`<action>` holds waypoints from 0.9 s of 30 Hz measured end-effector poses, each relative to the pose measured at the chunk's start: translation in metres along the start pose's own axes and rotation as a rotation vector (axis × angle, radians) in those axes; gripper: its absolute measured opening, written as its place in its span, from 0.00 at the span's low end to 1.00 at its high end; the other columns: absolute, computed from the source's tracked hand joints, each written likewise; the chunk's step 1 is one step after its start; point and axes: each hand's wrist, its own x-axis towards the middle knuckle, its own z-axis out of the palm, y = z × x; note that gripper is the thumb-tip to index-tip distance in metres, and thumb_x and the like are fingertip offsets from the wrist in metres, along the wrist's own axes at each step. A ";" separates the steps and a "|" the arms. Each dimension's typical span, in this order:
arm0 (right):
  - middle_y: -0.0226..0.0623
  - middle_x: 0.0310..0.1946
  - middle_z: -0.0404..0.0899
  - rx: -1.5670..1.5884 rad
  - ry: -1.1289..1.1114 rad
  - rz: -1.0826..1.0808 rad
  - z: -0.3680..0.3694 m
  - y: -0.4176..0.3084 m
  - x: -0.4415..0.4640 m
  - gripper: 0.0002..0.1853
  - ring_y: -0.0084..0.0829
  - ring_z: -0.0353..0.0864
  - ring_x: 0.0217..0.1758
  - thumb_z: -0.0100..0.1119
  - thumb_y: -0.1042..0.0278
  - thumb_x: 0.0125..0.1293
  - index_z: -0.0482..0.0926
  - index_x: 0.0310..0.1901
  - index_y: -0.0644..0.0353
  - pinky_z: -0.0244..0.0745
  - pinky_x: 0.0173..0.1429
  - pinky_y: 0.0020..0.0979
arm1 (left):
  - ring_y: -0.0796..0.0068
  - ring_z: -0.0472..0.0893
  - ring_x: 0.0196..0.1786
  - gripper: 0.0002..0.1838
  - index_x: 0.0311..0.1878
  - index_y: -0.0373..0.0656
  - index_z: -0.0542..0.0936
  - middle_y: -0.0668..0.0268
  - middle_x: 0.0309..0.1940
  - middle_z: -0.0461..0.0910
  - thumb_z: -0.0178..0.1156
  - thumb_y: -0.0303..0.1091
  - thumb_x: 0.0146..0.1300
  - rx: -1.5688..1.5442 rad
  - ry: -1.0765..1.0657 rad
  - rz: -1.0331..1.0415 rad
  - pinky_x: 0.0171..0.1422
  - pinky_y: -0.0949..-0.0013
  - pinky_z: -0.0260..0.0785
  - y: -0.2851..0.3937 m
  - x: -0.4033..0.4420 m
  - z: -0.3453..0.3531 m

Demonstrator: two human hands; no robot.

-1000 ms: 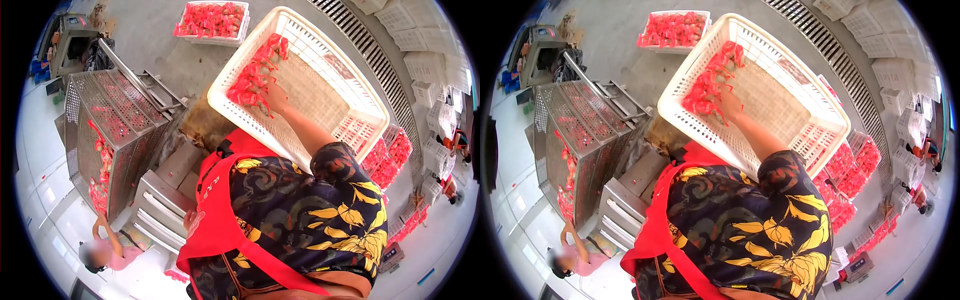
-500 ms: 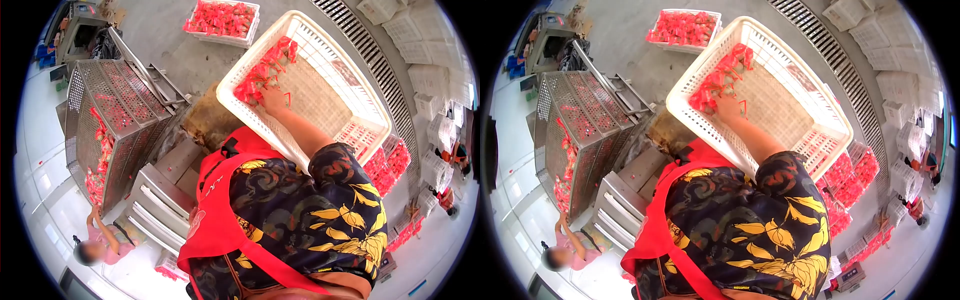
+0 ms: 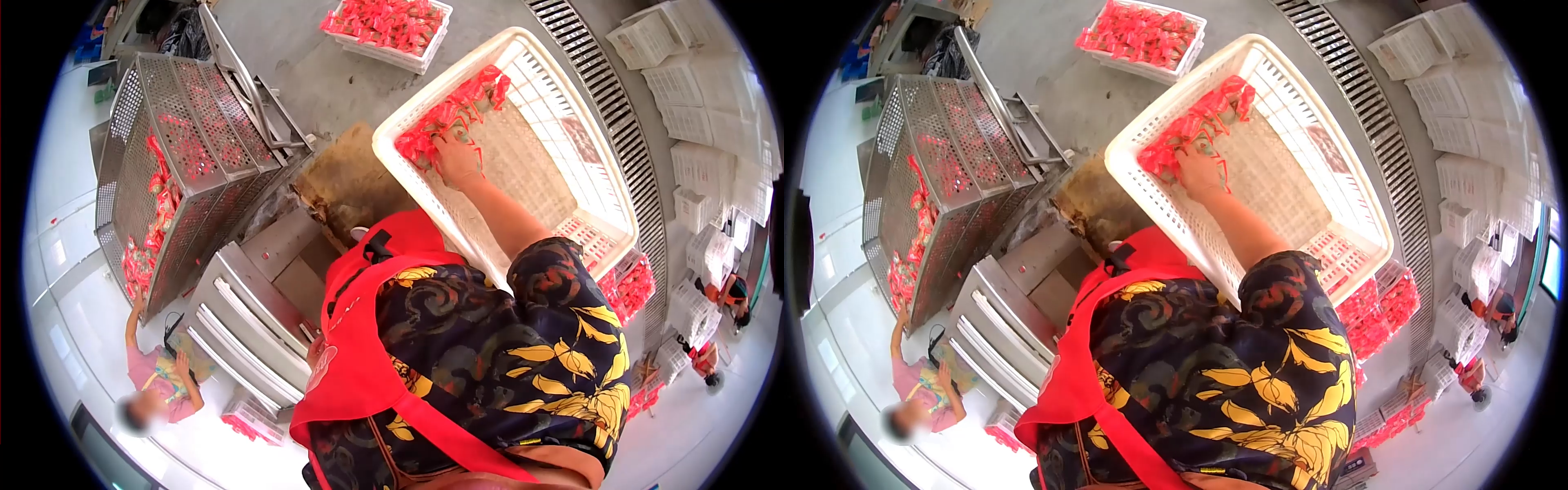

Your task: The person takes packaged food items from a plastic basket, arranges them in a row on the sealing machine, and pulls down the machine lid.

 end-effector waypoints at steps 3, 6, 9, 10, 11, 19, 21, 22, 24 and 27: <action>0.39 0.42 0.77 0.148 0.123 0.032 0.015 -0.002 -0.003 0.13 0.44 0.83 0.40 0.61 0.73 0.56 0.80 0.45 0.55 0.78 0.40 0.41 | 0.78 0.78 0.38 0.15 0.53 0.35 0.77 0.64 0.41 0.81 0.60 0.32 0.68 -0.018 -0.018 0.004 0.43 0.74 0.70 -0.014 0.008 -0.002; 0.40 0.37 0.79 0.382 0.233 0.143 0.004 0.015 -0.015 0.09 0.43 0.81 0.36 0.61 0.76 0.56 0.82 0.40 0.59 0.76 0.38 0.38 | 0.78 0.78 0.39 0.14 0.53 0.35 0.77 0.64 0.40 0.81 0.59 0.32 0.68 -0.035 -0.042 0.026 0.43 0.75 0.70 -0.023 0.012 0.006; 0.41 0.34 0.78 0.515 0.333 0.242 -0.001 -0.023 -0.038 0.08 0.39 0.79 0.33 0.61 0.76 0.57 0.83 0.39 0.62 0.73 0.38 0.35 | 0.79 0.78 0.39 0.14 0.53 0.35 0.77 0.64 0.40 0.82 0.59 0.32 0.68 -0.052 -0.092 0.059 0.43 0.75 0.70 -0.051 0.045 -0.006; 0.40 0.32 0.78 0.562 0.391 0.262 -0.018 -0.009 -0.041 0.08 0.37 0.78 0.32 0.61 0.75 0.58 0.83 0.40 0.62 0.72 0.37 0.34 | 0.79 0.78 0.39 0.14 0.53 0.35 0.77 0.64 0.40 0.82 0.59 0.32 0.68 -0.061 -0.102 0.071 0.44 0.75 0.70 -0.049 0.045 -0.002; 0.40 0.31 0.77 0.520 0.442 0.249 -0.026 -0.004 -0.045 0.07 0.35 0.78 0.33 0.62 0.74 0.58 0.82 0.39 0.64 0.71 0.38 0.33 | 0.79 0.78 0.39 0.14 0.52 0.35 0.77 0.64 0.40 0.82 0.59 0.32 0.68 -0.074 -0.113 0.086 0.44 0.75 0.70 -0.051 0.049 0.000; 0.47 0.33 0.79 0.208 0.512 0.176 -0.037 -0.048 -0.058 0.07 0.45 0.80 0.39 0.61 0.71 0.59 0.81 0.36 0.66 0.72 0.43 0.37 | 0.79 0.78 0.39 0.13 0.52 0.35 0.78 0.64 0.40 0.82 0.59 0.31 0.68 -0.217 -0.263 0.244 0.45 0.75 0.70 -0.112 0.143 -0.023; 0.48 0.33 0.80 0.165 0.469 0.250 -0.036 -0.047 -0.052 0.09 0.46 0.80 0.38 0.61 0.68 0.59 0.81 0.37 0.65 0.73 0.43 0.38 | 0.79 0.78 0.39 0.12 0.51 0.35 0.78 0.65 0.40 0.82 0.59 0.31 0.68 -0.263 -0.285 0.273 0.45 0.75 0.70 -0.124 0.148 -0.016; 0.49 0.33 0.80 0.140 0.418 0.351 -0.030 -0.044 -0.050 0.10 0.47 0.81 0.38 0.62 0.66 0.58 0.82 0.37 0.63 0.74 0.43 0.39 | 0.79 0.78 0.39 0.12 0.51 0.35 0.78 0.65 0.40 0.82 0.59 0.31 0.68 -0.285 -0.291 0.285 0.45 0.75 0.70 -0.132 0.150 -0.014; 0.50 0.32 0.82 0.122 0.408 0.378 0.003 -0.041 -0.038 0.12 0.49 0.82 0.36 0.62 0.62 0.58 0.83 0.39 0.60 0.74 0.41 0.42 | 0.79 0.78 0.39 0.12 0.51 0.35 0.78 0.65 0.40 0.82 0.59 0.31 0.68 -0.316 -0.309 0.297 0.45 0.75 0.70 -0.150 0.158 -0.013; 0.50 0.35 0.83 -0.013 0.372 0.441 0.023 -0.046 -0.028 0.13 0.48 0.83 0.40 0.61 0.60 0.59 0.84 0.41 0.58 0.77 0.44 0.42 | 0.79 0.78 0.40 0.12 0.51 0.35 0.78 0.65 0.40 0.82 0.59 0.31 0.69 -0.354 -0.307 0.313 0.45 0.75 0.71 -0.166 0.153 -0.010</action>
